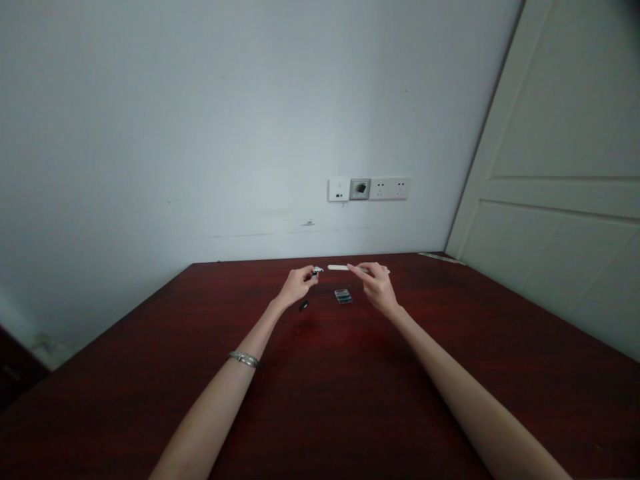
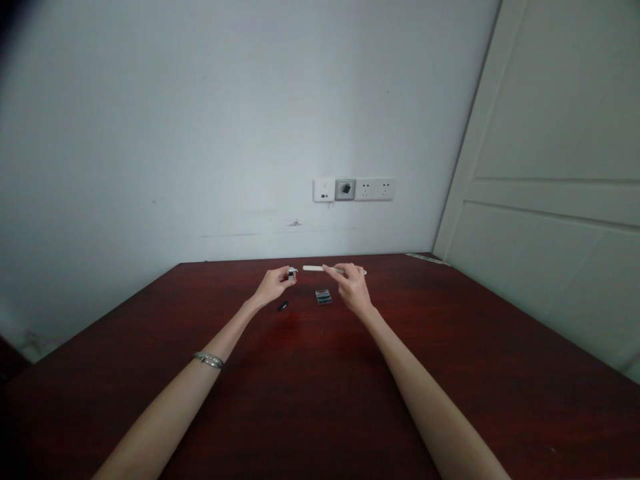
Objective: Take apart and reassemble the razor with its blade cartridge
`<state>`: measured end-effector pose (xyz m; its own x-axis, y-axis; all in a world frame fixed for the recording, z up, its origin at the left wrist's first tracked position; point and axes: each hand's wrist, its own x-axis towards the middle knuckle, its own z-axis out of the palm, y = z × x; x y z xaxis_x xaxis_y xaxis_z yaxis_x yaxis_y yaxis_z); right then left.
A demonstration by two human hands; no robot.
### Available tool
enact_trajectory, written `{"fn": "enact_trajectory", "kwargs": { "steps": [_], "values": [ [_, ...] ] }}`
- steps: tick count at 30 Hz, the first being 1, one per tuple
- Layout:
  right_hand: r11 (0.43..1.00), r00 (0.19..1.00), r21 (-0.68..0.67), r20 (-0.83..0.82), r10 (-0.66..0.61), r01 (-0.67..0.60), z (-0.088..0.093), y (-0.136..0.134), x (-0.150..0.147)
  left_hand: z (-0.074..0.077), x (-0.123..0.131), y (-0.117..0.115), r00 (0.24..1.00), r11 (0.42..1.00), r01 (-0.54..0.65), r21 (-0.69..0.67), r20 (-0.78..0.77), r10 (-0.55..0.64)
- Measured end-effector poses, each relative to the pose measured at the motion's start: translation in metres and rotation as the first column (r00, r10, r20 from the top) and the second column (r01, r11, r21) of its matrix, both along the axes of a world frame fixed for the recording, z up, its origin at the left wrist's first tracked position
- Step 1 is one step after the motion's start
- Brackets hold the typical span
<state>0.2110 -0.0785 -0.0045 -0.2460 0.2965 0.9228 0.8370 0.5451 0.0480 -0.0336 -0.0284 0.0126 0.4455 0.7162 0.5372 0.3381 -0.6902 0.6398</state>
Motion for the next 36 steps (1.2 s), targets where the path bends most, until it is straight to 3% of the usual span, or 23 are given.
{"fn": "enact_trajectory", "kwargs": {
  "steps": [7,15,22,29,36],
  "values": [
    [1.0,0.998,-0.007,0.053,0.023,-0.023,0.006,-0.005,-0.017,-0.003,0.007,-0.002,1.0,1.0,-0.008,-0.01,-0.03,0.008],
    [0.999,0.999,-0.003,0.036,-0.033,0.033,-0.002,0.001,0.009,-0.001,0.002,-0.001,0.998,1.0,-0.024,-0.015,-0.053,0.023],
    [0.999,0.994,-0.024,0.111,0.025,-0.022,0.003,-0.005,-0.013,-0.004,0.006,-0.002,0.999,1.0,-0.001,0.007,-0.045,0.001],
    [1.0,0.997,0.003,0.07,-0.011,0.011,-0.001,0.0,0.008,-0.01,0.009,0.0,1.0,0.998,0.026,-0.06,-0.007,-0.026],
    [1.0,0.993,-0.016,0.117,0.025,-0.024,0.004,-0.004,-0.012,-0.008,0.013,-0.001,0.999,0.997,-0.006,-0.075,0.035,0.009]
  ]
}}
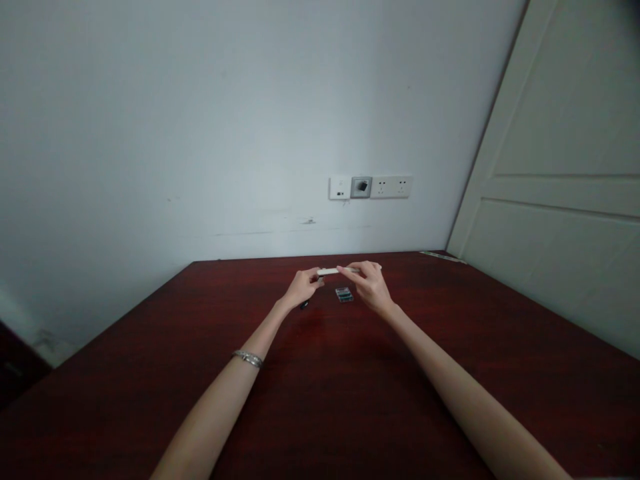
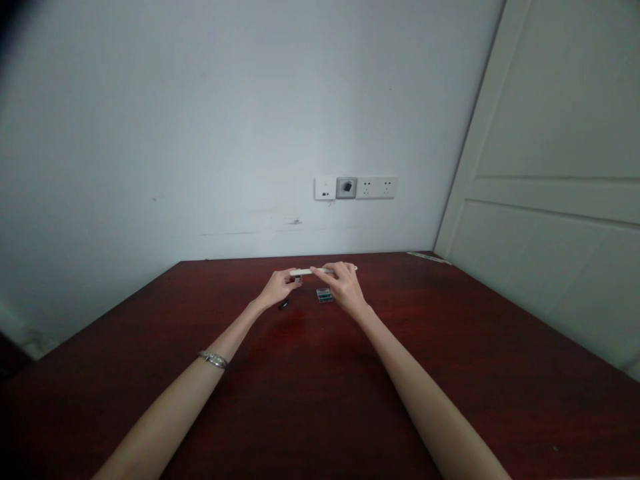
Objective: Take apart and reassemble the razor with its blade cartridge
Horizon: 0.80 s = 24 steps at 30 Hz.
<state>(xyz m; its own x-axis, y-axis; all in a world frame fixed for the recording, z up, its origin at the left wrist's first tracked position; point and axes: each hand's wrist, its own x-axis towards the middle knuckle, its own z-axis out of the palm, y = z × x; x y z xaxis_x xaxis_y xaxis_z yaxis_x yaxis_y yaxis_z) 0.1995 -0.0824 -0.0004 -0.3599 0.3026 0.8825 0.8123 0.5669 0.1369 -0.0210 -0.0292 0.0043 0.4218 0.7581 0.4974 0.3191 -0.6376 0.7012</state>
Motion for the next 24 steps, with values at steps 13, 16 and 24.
{"fn": "enact_trajectory", "kwargs": {
  "steps": [13,16,24],
  "values": [
    [0.999,0.997,0.0,-0.065,-0.035,0.035,0.003,-0.001,0.014,-0.001,-0.002,-0.001,0.999,0.999,0.05,-0.001,0.009,-0.05],
    [1.0,0.998,-0.013,-0.063,-0.007,0.006,0.003,-0.001,0.005,-0.001,-0.001,-0.001,0.999,0.999,0.035,-0.008,0.015,-0.034],
    [0.999,0.994,0.005,-0.103,-0.035,0.035,0.0,0.004,0.021,0.006,-0.005,0.001,0.996,0.998,0.059,0.037,0.064,-0.061]
  ]
}}
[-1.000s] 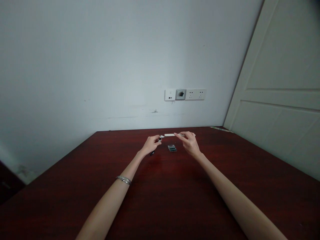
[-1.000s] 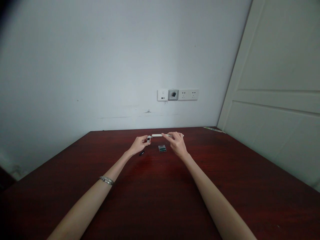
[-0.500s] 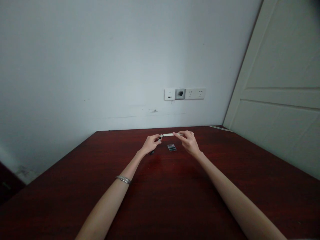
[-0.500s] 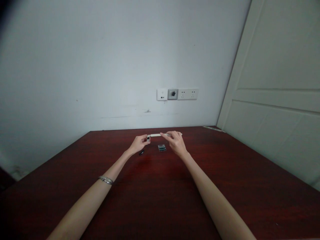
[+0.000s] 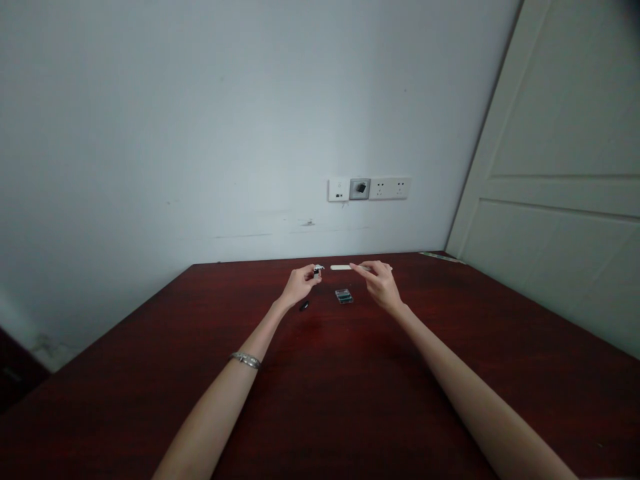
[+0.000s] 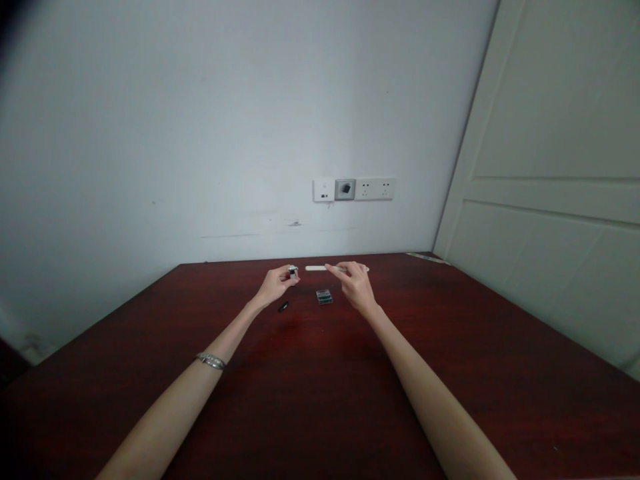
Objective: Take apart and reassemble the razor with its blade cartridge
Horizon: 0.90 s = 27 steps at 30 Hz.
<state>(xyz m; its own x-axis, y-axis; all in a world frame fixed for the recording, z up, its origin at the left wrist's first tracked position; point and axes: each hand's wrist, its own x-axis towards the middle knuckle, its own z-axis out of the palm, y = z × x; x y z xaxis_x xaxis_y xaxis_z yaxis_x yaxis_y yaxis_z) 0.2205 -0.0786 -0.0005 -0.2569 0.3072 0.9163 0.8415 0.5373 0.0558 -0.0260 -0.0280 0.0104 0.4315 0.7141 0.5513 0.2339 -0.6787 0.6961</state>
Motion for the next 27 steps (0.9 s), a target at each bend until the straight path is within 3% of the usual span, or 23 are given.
{"fn": "enact_trajectory", "kwargs": {
  "steps": [4,9,15,22,27],
  "values": [
    [1.0,0.998,0.011,-0.06,0.018,-0.018,0.006,-0.003,-0.007,-0.003,0.001,0.0,0.998,0.999,-0.032,0.003,-0.053,0.032],
    [0.998,0.998,0.017,0.021,0.064,-0.065,0.009,-0.006,-0.024,-0.003,0.003,-0.003,0.997,1.0,-0.018,-0.003,-0.073,0.018],
    [1.0,0.999,0.007,-0.034,0.023,-0.023,0.002,-0.001,-0.008,-0.003,-0.002,0.001,0.999,0.999,-0.031,0.016,-0.044,0.032],
    [0.996,0.996,-0.03,0.027,0.085,-0.084,0.002,-0.005,-0.023,-0.001,0.001,-0.001,0.999,0.999,-0.033,-0.038,-0.033,0.032],
    [0.993,0.994,-0.075,0.037,0.099,-0.096,-0.005,-0.002,-0.013,0.0,0.002,-0.001,0.999,0.998,0.007,-0.055,-0.052,-0.01]
  ]
}}
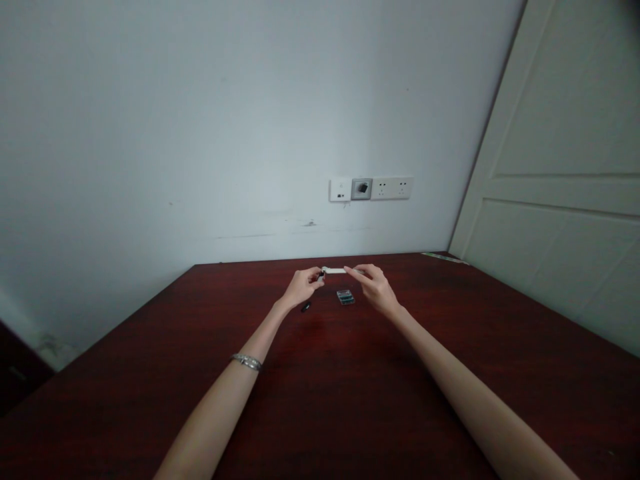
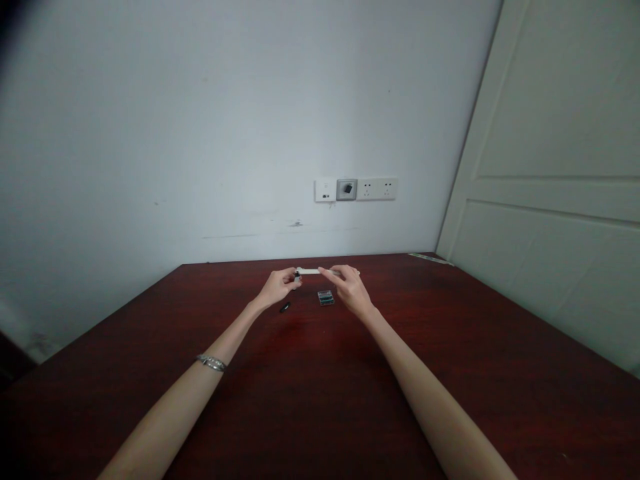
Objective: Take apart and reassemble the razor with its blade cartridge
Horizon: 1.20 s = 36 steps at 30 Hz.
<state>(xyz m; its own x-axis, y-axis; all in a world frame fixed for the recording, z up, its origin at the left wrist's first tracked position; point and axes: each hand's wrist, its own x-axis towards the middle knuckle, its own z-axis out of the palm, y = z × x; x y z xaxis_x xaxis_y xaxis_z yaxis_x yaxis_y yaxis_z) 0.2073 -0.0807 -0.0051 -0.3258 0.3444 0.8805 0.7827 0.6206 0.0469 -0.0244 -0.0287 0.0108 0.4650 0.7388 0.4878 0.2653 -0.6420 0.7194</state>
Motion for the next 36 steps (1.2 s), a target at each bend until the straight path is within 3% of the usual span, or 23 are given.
{"fn": "enact_trajectory", "kwargs": {
  "steps": [4,8,14,18,22,29,36],
  "values": [
    [0.999,0.999,-0.039,-0.053,0.009,-0.011,0.0,0.0,0.002,-0.005,-0.001,0.002,0.999,0.999,-0.001,-0.055,0.038,0.003],
    [0.992,0.975,-0.071,-0.206,0.087,-0.104,0.01,-0.001,-0.008,-0.005,0.0,0.001,0.995,0.989,0.032,-0.143,0.099,-0.018],
    [0.973,0.965,-0.213,-0.26,0.035,-0.092,0.042,-0.002,-0.017,0.012,0.0,-0.008,0.979,0.909,0.107,-0.404,0.202,-0.025],
    [0.942,0.973,-0.331,-0.232,-0.021,-0.058,0.058,0.003,-0.015,0.026,-0.004,-0.013,0.975,0.857,0.138,-0.497,0.222,-0.028],
    [0.921,0.981,-0.386,-0.191,-0.027,-0.05,0.063,0.007,-0.014,0.03,-0.002,-0.014,0.966,0.834,0.177,-0.522,0.256,-0.044],
    [0.912,0.997,-0.409,-0.081,-0.021,-0.014,0.066,0.003,-0.023,0.019,0.008,-0.013,0.966,0.798,0.233,-0.556,0.225,-0.125],
    [0.911,0.998,-0.411,-0.05,-0.042,0.018,0.066,0.009,0.007,0.018,-0.001,-0.009,0.952,0.82,0.259,-0.511,0.276,-0.129]
  ]
}}
